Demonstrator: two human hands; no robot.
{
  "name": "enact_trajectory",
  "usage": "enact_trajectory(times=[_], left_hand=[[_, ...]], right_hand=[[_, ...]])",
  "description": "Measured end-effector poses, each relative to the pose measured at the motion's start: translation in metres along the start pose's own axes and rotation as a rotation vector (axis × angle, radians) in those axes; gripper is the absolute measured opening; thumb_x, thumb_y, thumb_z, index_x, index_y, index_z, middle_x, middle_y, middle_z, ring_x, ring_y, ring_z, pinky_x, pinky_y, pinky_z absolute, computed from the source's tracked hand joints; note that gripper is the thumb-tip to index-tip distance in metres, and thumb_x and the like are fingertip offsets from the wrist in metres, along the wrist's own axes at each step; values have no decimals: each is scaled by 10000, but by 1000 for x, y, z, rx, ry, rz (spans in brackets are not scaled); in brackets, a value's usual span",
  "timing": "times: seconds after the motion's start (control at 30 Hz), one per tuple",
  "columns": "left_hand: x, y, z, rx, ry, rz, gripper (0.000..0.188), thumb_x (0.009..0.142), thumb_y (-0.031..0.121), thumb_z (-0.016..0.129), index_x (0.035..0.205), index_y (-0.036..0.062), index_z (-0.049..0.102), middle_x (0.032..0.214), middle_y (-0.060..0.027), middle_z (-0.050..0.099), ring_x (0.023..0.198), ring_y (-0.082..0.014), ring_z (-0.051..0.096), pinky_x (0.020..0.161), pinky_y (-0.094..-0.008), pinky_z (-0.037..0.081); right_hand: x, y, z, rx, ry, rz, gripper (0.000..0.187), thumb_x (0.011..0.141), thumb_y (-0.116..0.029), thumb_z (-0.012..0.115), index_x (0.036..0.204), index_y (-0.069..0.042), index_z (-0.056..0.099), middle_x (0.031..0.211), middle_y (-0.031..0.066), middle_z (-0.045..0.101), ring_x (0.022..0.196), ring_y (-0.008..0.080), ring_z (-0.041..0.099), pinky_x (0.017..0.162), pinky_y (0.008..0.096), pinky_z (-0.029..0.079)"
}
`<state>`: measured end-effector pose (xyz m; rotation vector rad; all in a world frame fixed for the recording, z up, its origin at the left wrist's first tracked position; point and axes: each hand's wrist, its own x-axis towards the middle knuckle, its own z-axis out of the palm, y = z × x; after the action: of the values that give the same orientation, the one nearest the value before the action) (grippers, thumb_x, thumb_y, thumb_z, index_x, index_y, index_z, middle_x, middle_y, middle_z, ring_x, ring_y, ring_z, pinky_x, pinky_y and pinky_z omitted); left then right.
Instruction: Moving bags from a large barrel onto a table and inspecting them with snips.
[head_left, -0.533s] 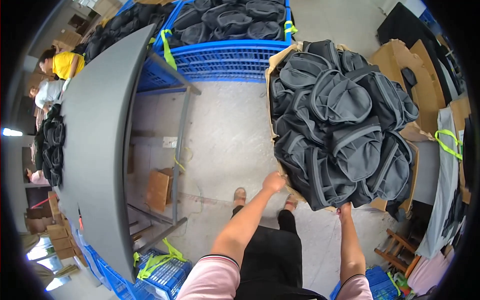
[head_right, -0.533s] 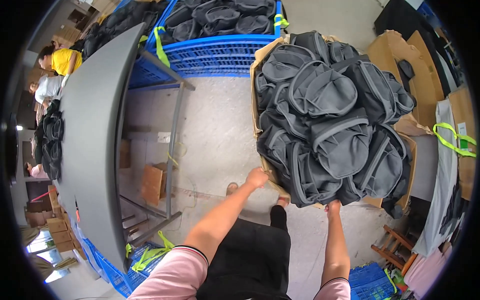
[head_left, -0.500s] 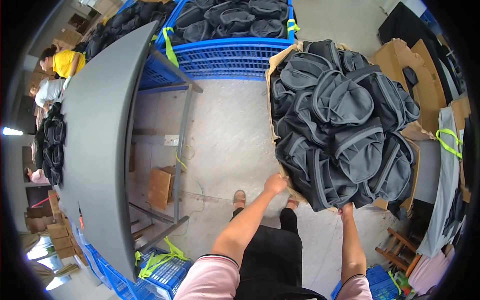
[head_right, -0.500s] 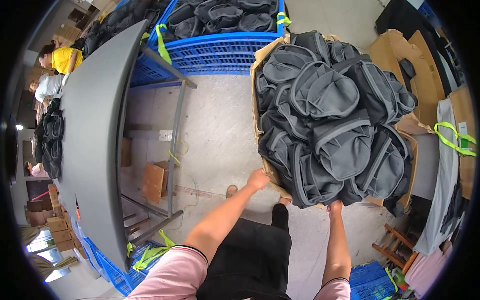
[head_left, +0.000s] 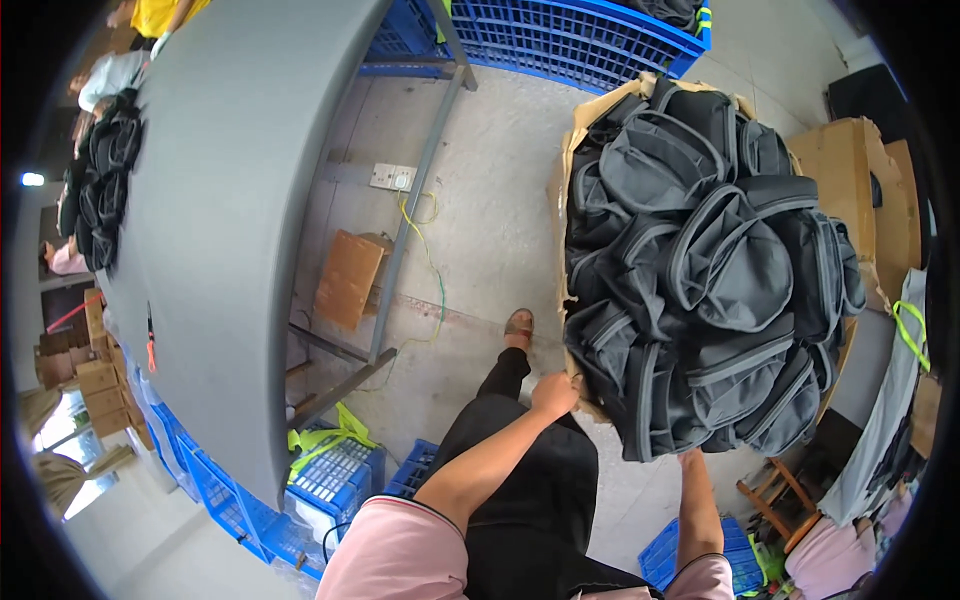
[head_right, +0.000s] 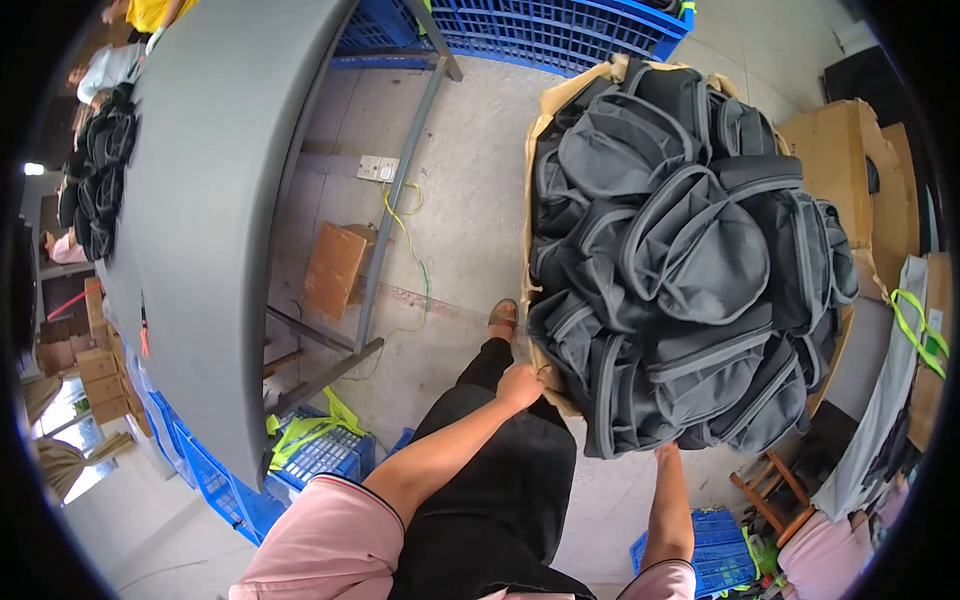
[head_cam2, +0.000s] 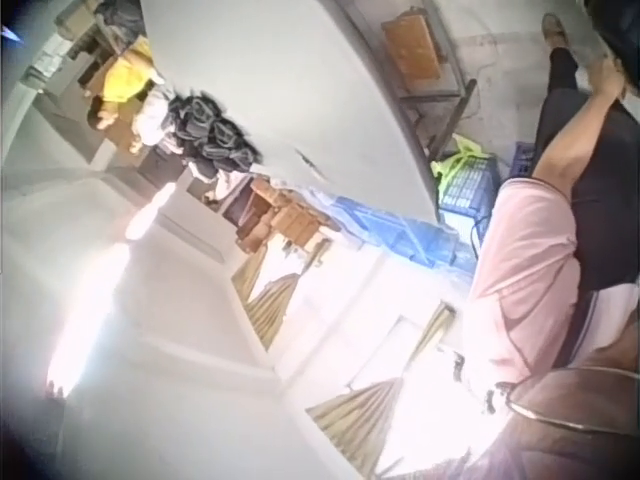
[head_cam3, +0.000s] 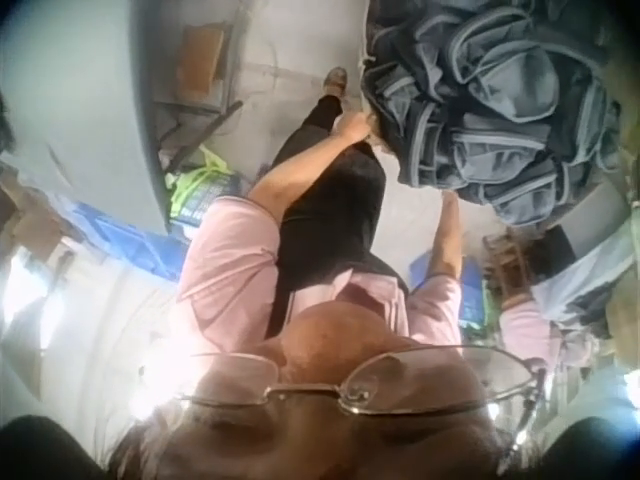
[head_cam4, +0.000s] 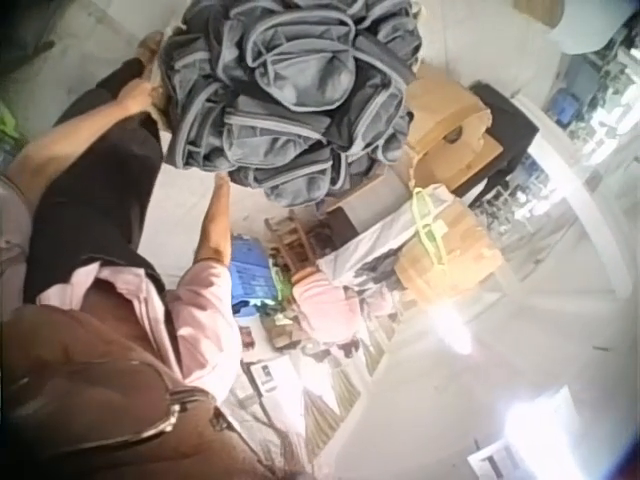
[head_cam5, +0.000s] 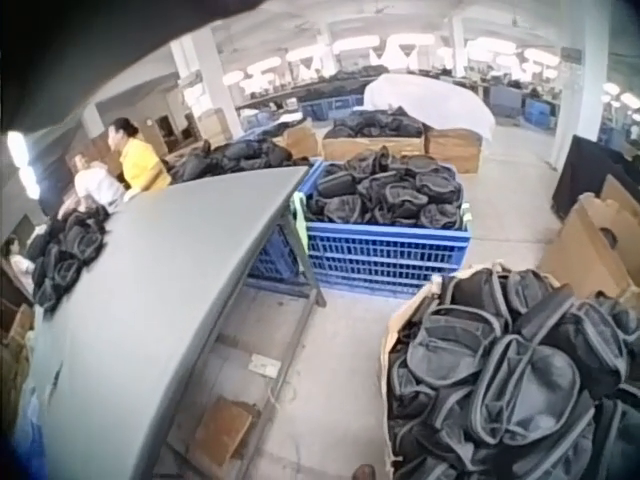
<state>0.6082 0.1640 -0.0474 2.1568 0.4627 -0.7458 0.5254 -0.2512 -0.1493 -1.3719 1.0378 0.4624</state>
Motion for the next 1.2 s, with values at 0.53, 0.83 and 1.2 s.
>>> enact_trajectory(times=[0.53, 0.83, 1.2], left_hand=[[-37, -19, 132, -431, 84, -455, 365, 837, 282, 559, 716, -59, 612, 757, -268, 621, 751, -389, 630, 675, -463, 476], [-66, 4, 16, -569, -768, -416, 342, 873, 304, 552, 1100, 50, 579, 934, -100, 666, 782, -179, 634, 703, -304, 498], [32, 210, -264, 391, 54, 834, 844, 680, 266, 751, 1372, 99, 300, 1401, -185, 320, 1291, -335, 313, 1035, -423, 284]], right_hand=[[13, -105, 19, -374, 48, 17, 216, 843, -266, 521, 1023, -155, 565, 889, 22, 595, 825, 181, 550, 689, 346, 466], [-96, -86, 21, -32, 465, 28, 202, 864, -245, 549, 1005, -104, 515, 842, 39, 548, 763, 160, 551, 674, 302, 463], [-218, -268, 149, -863, 596, -880, 884, 651, -180, 743, 1394, -93, 272, 1385, 190, 314, 1282, 351, 305, 1064, 442, 224]])
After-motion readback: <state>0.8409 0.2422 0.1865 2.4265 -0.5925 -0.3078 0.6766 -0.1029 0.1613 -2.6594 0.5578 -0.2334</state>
